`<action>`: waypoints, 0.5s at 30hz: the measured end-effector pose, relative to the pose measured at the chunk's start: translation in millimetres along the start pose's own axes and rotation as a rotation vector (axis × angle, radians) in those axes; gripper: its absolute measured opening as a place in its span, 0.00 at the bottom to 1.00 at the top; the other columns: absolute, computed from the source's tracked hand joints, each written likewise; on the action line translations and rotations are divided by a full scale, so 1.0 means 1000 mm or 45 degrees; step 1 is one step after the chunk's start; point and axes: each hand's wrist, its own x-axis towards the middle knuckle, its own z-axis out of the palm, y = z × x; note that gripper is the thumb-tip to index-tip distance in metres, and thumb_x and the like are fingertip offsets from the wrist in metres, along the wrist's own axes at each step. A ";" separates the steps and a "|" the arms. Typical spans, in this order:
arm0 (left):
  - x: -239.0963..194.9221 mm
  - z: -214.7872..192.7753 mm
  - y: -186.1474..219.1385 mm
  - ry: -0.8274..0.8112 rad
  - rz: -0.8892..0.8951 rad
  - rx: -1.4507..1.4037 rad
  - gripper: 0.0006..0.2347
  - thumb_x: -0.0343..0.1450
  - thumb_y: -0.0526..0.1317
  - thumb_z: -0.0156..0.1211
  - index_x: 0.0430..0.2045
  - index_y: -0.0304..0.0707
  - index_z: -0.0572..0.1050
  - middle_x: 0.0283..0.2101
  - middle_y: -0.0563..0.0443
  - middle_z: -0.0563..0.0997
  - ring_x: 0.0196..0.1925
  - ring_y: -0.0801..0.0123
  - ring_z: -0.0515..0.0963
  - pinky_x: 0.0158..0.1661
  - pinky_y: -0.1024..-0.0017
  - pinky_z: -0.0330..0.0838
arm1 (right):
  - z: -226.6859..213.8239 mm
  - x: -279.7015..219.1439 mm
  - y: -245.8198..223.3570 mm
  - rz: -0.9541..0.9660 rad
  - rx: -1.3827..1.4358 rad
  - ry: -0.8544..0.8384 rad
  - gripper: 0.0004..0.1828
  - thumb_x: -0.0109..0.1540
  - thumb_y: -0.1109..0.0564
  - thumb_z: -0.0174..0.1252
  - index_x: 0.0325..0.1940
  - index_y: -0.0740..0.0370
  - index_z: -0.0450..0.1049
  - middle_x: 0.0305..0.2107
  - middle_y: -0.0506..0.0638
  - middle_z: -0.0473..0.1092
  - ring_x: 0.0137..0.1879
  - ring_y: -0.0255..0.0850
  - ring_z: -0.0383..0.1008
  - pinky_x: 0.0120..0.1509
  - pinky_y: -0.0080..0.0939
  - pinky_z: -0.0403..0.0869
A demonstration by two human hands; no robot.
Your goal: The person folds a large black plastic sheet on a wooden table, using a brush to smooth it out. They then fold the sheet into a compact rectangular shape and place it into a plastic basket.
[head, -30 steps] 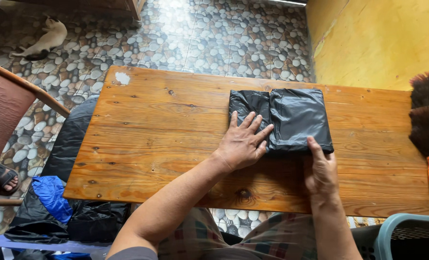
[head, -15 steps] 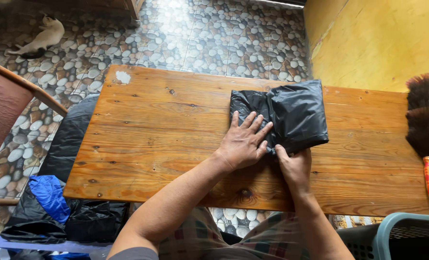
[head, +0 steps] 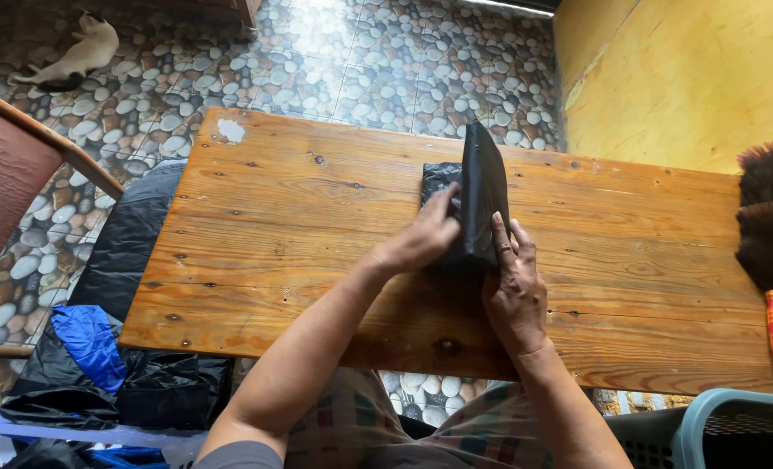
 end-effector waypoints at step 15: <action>-0.013 -0.020 0.020 0.334 -0.433 0.375 0.37 0.72 0.66 0.48 0.67 0.33 0.61 0.56 0.38 0.72 0.63 0.46 0.73 0.60 0.50 0.70 | -0.029 0.042 0.017 0.800 1.076 -0.412 0.44 0.63 0.44 0.57 0.80 0.62 0.52 0.66 0.67 0.58 0.67 0.57 0.66 0.67 0.57 0.67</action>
